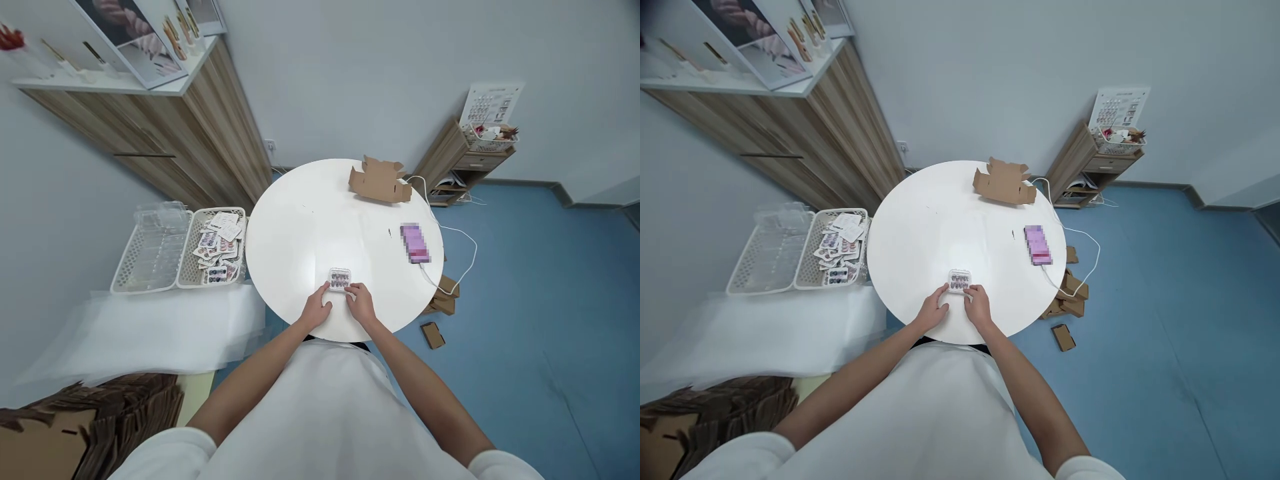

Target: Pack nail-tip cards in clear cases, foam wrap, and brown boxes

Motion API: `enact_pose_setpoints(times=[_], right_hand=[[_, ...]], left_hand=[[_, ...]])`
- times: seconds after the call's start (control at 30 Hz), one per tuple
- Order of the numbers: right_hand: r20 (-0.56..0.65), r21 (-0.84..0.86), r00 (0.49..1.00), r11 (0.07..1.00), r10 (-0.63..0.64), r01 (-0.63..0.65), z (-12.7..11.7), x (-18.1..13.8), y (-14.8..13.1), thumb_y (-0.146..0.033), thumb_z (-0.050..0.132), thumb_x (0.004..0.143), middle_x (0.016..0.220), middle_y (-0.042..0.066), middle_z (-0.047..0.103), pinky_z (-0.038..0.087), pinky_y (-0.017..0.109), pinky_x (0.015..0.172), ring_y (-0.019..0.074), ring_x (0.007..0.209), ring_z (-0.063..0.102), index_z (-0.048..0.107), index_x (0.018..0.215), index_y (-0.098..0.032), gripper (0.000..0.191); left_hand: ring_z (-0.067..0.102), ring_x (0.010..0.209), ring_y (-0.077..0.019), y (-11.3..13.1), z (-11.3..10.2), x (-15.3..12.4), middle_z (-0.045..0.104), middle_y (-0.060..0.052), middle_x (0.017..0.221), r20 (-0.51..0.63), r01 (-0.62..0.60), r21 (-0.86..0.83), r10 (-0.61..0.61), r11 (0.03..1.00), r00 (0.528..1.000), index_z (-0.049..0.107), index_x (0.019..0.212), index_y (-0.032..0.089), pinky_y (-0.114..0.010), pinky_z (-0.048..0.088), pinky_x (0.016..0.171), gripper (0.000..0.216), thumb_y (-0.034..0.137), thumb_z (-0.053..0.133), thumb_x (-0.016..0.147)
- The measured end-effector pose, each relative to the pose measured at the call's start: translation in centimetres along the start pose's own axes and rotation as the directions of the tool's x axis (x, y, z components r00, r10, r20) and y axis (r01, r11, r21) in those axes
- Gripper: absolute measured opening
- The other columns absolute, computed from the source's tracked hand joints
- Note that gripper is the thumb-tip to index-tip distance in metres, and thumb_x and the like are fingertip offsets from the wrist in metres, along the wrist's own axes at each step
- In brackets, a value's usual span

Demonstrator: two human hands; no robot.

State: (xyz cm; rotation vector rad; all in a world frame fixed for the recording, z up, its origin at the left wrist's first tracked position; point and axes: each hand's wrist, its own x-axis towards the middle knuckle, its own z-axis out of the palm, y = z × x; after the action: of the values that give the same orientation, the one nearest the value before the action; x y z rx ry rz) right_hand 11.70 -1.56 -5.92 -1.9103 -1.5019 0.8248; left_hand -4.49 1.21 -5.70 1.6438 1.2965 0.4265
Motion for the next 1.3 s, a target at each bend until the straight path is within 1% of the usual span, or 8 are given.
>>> enact_pose_setpoints(times=[0.27, 0.47, 0.6, 0.7, 0.8, 0.97, 1.13, 1.3], right_hand=[[0.094, -0.026, 0.996, 1.0, -0.014, 0.016, -1.6, -1.2, 2.8, -0.012, 0.044, 0.073, 0.107, 0.009, 0.05, 0.042, 0.032, 0.087, 0.0184, 0.101, 0.05, 0.058, 0.105, -0.017, 0.035], [0.156, -0.019, 0.986, 0.998, -0.054, 0.057, -1.2, -1.4, 3.8, -0.011, 0.044, 0.072, 0.108, 0.008, 0.049, 0.042, 0.032, 0.086, 0.018, 0.1, 0.051, 0.056, 0.108, -0.018, 0.038], [0.158, 0.0, 0.981, 0.994, -0.112, 0.114, -1.2, -1.4, 3.9, -0.011, 0.042, 0.073, 0.109, 0.008, 0.048, 0.043, 0.033, 0.085, 0.0181, 0.1, 0.051, 0.055, 0.107, -0.019, 0.038], [0.102, 0.009, 0.982, 0.987, -0.161, 0.16, -1.4, -2.0, 4.1, -0.014, 0.043, 0.074, 0.113, 0.009, 0.045, 0.043, 0.036, 0.085, 0.0194, 0.102, 0.049, 0.053, 0.109, -0.02, 0.037], [0.062, -0.034, 0.972, 0.973, -0.227, 0.229, -1.6, -3.2, 4.6, -0.019, 0.046, 0.076, 0.107, 0.009, 0.049, 0.042, 0.038, 0.083, 0.0211, 0.1, 0.049, 0.054, 0.106, -0.021, 0.031], [0.228, -0.283, 0.926, 0.89, -0.3, 0.358, -1.9, -4.5, 5.3, -0.025, 0.056, 0.073, 0.103, 0.007, 0.055, 0.036, 0.04, 0.084, 0.0234, 0.098, 0.048, 0.058, 0.095, -0.023, 0.022], [0.241, -0.426, 0.923, 0.821, -0.302, 0.38, -1.2, -4.0, 4.7, -0.017, 0.041, 0.083, 0.092, 0.007, 0.058, 0.035, 0.033, 0.079, 0.0194, 0.089, 0.049, 0.059, 0.082, -0.02, 0.019], [0.196, -0.433, 0.937, 0.832, -0.29, 0.348, -0.4, -4.5, 4.1, -0.018, 0.038, 0.084, 0.084, 0.006, 0.058, 0.036, 0.03, 0.072, 0.0187, 0.083, 0.05, 0.056, 0.08, -0.019, 0.018]], left_hand=[[0.059, 0.077, -0.0144, 0.6, 3.4, -0.8, 0.041, -0.007, 0.132, -0.009, 0.033, 0.1, -0.032, 0.994, 0.999, 0.031, 0.13, 0.017, -0.034, 0.043, 0.086, 0.061, 0.014, 0.043, 0.071], [0.048, 0.109, -0.02, 0.3, 4.2, -1.2, 0.046, -0.008, 0.127, -0.089, 0.001, 0.254, 0.022, 0.967, 0.996, 0.034, 0.127, 0.016, -0.037, 0.035, 0.095, 0.058, 0.013, 0.043, 0.07], [0.04, 0.116, -0.024, 0.3, 4.6, -1.2, 0.047, -0.01, 0.124, -0.109, -0.025, 0.382, 0.072, 0.924, 0.991, 0.037, 0.124, 0.017, -0.042, 0.032, 0.094, 0.054, 0.014, 0.044, 0.07], [0.035, 0.119, -0.0268, 0.2, 4.2, -1.7, 0.041, -0.012, 0.129, -0.134, -0.025, 0.433, 0.092, 0.901, 0.987, 0.036, 0.123, 0.018, -0.043, 0.031, 0.092, 0.053, 0.021, 0.048, 0.071], [0.034, 0.117, -0.028, -0.2, 3.1, -2.4, 0.04, -0.012, 0.127, -0.067, -0.101, 0.48, 0.151, 0.871, 0.986, 0.042, 0.115, 0.02, -0.043, 0.029, 0.092, 0.049, 0.029, 0.055, 0.069], [0.04, 0.107, -0.0259, -1.1, 1.0, -3.0, 0.049, -0.009, 0.112, 0.133, -0.267, 0.555, 0.233, 0.788, 0.963, 0.052, 0.098, 0.022, -0.041, 0.026, 0.09, 0.031, 0.03, 0.059, 0.068], [0.045, 0.097, -0.0229, -1.1, 0.1, -2.6, 0.052, -0.007, 0.103, 0.204, -0.359, 0.616, 0.299, 0.701, 0.932, 0.053, 0.091, 0.022, -0.041, 0.024, 0.088, 0.016, 0.027, 0.049, 0.077], [0.046, 0.093, -0.0248, -1.5, -0.5, -3.0, 0.052, -0.008, 0.099, 0.211, -0.39, 0.638, 0.336, 0.664, 0.918, 0.054, 0.09, 0.02, -0.044, 0.021, 0.089, 0.027, 0.039, 0.054, 0.071]])
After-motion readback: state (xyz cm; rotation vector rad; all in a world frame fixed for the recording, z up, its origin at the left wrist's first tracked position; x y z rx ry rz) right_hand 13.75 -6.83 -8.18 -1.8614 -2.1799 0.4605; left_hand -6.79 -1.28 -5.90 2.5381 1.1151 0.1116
